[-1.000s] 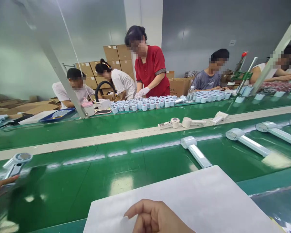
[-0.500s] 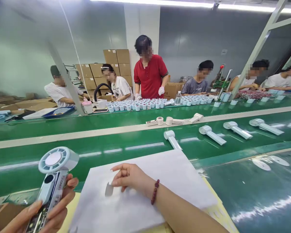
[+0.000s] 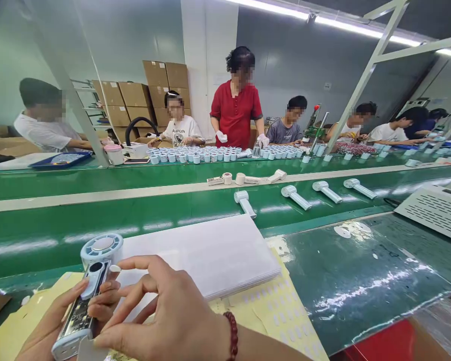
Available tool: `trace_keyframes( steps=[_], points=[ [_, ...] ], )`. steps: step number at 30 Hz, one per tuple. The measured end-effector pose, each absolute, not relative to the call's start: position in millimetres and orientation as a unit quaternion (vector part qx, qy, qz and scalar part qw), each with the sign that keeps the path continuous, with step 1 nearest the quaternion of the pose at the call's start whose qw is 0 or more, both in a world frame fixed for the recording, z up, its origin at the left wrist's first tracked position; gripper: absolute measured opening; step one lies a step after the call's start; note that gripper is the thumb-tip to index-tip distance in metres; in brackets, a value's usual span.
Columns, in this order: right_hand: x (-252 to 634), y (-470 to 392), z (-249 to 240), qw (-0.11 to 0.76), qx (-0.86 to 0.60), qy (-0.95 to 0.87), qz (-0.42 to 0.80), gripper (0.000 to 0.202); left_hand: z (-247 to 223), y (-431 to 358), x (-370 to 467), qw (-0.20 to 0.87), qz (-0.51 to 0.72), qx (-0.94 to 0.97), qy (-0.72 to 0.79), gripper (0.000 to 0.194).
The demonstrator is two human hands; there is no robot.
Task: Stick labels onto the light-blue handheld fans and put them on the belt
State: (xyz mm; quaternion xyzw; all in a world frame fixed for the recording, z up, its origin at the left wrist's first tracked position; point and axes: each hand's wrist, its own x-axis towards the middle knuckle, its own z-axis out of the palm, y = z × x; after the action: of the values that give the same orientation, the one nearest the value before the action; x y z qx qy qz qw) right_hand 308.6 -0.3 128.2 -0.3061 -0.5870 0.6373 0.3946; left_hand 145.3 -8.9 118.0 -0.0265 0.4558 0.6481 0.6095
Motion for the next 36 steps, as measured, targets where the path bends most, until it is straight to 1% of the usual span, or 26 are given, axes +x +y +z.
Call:
trace_keyframes(
  steps=[4, 8, 12, 18, 22, 26, 36],
  points=[
    [301, -14, 120, 0.424, -0.328, -0.568, 0.625, 0.077, 118, -15, 162, 0.623, 0.642, -0.063, 0.442, 0.010],
    [298, -16, 117, 0.443, -0.351, -0.565, 0.601, 0.082, 122, -18, 172, 0.624, 0.641, -0.060, 0.443, 0.012],
    [297, -16, 115, 0.431, -0.377, -0.578, 0.582, 0.084, 123, -17, 173, 0.616, 0.643, -0.049, 0.452, 0.009],
    [291, -14, 115, 0.405, -0.398, -0.585, 0.579, 0.082, 120, -17, 172, 0.600, 0.652, -0.018, 0.463, 0.009],
    [290, -13, 115, 0.401, -0.404, -0.584, 0.579, 0.082, 122, -17, 173, 0.597, 0.659, -0.038, 0.456, 0.009],
    [290, -13, 114, 0.394, -0.408, -0.587, 0.578, 0.082, 124, -17, 173, 0.598, 0.661, -0.056, 0.449, 0.014],
    [289, -9, 115, 0.395, -0.403, -0.588, 0.580, 0.082, 121, -17, 173, 0.595, 0.665, -0.045, 0.449, 0.011]
  ],
)
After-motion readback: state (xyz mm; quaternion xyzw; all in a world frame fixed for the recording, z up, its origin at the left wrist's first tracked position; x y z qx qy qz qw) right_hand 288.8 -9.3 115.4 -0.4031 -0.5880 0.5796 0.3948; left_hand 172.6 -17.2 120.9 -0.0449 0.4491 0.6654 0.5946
